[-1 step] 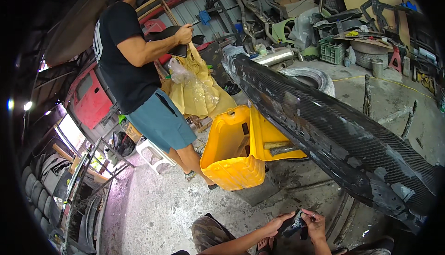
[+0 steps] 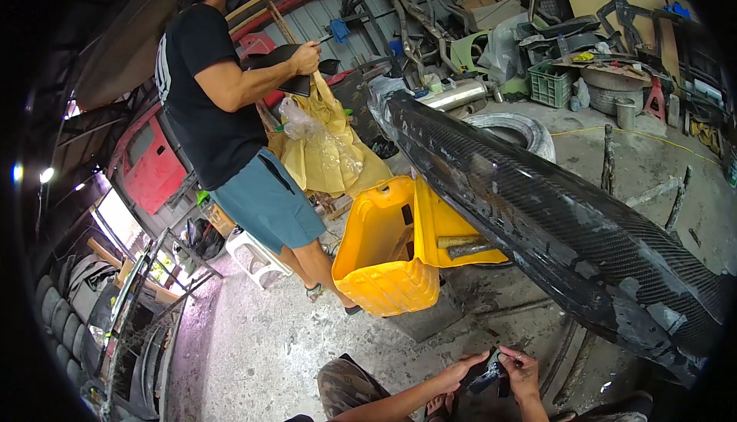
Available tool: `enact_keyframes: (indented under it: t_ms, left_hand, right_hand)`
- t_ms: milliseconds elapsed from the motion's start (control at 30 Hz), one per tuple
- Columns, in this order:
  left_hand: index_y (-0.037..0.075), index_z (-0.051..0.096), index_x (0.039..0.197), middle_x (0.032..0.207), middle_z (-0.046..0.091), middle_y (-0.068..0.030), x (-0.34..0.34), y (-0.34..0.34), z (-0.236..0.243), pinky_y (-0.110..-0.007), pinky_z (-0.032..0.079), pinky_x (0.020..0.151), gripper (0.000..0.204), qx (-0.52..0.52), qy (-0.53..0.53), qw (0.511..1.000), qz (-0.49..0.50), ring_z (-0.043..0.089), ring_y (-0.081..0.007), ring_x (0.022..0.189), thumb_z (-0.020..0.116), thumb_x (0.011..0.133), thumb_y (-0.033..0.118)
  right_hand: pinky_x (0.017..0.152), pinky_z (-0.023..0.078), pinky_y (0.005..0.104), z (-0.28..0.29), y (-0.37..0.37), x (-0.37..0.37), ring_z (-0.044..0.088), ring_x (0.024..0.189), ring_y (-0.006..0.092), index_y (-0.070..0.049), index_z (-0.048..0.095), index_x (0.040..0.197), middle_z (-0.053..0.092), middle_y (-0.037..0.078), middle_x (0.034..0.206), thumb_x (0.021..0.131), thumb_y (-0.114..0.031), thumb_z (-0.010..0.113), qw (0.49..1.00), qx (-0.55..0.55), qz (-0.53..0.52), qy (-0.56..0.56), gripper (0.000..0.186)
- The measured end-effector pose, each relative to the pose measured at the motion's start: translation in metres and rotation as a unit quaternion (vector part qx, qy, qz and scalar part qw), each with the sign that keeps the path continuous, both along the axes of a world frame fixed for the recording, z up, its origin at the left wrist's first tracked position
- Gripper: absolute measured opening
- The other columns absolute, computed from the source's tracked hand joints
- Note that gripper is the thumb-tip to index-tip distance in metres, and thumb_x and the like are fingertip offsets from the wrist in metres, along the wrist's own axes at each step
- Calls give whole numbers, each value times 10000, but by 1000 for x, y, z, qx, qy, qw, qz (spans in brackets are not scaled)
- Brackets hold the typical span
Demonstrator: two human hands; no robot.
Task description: Wet sanding a carbon fiber car component using a sanding block and water from a container.
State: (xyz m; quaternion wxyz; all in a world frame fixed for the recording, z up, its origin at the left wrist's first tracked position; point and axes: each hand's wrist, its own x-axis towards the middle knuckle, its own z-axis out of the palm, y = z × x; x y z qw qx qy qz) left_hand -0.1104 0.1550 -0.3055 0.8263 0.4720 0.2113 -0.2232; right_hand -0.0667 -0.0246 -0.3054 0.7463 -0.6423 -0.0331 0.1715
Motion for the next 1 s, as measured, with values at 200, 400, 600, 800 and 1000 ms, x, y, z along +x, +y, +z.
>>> enact_keyframes:
  t_ms: [200,400,600,800,1000]
  left_hand:
    - [49,673,1111,950,686,-3,3,-1,-5,-233,507,705,394,68,-70,994,45,636,-83,824,614,964,410]
    - [50,658,1156,959,687,-4,1,8,0,-239,512,704,421,2,-44,999,-7,640,-83,826,624,955,418]
    - [44,645,1186,999,685,-8,2,12,-5,-249,529,703,404,-12,-48,999,-13,648,-86,823,597,977,386]
    - [36,621,1237,1045,669,10,0,11,4,-227,518,778,370,-18,-82,996,-34,622,-66,897,564,1004,318]
    - [38,611,1256,1062,686,-25,2,13,1,-234,526,764,407,-28,-104,993,-37,648,-89,886,557,1001,350]
  right_hand:
    - [582,539,251,-2,0,0,609,729,95,-19,717,1119,667,12,854,886,-96,701,998,38,3,52,245]
    - [565,550,261,9,-1,1,615,732,103,-8,711,1123,664,20,850,889,-94,695,998,40,10,52,250]
    - [577,548,259,12,-1,1,617,732,104,-17,712,1129,667,23,858,887,-118,707,998,42,10,46,263]
    - [596,558,264,9,-4,1,624,756,115,-32,711,1141,669,34,891,890,-130,711,997,49,29,52,270]
    - [589,561,263,0,-3,6,621,754,119,-31,711,1140,666,37,884,883,-124,717,997,52,40,40,273]
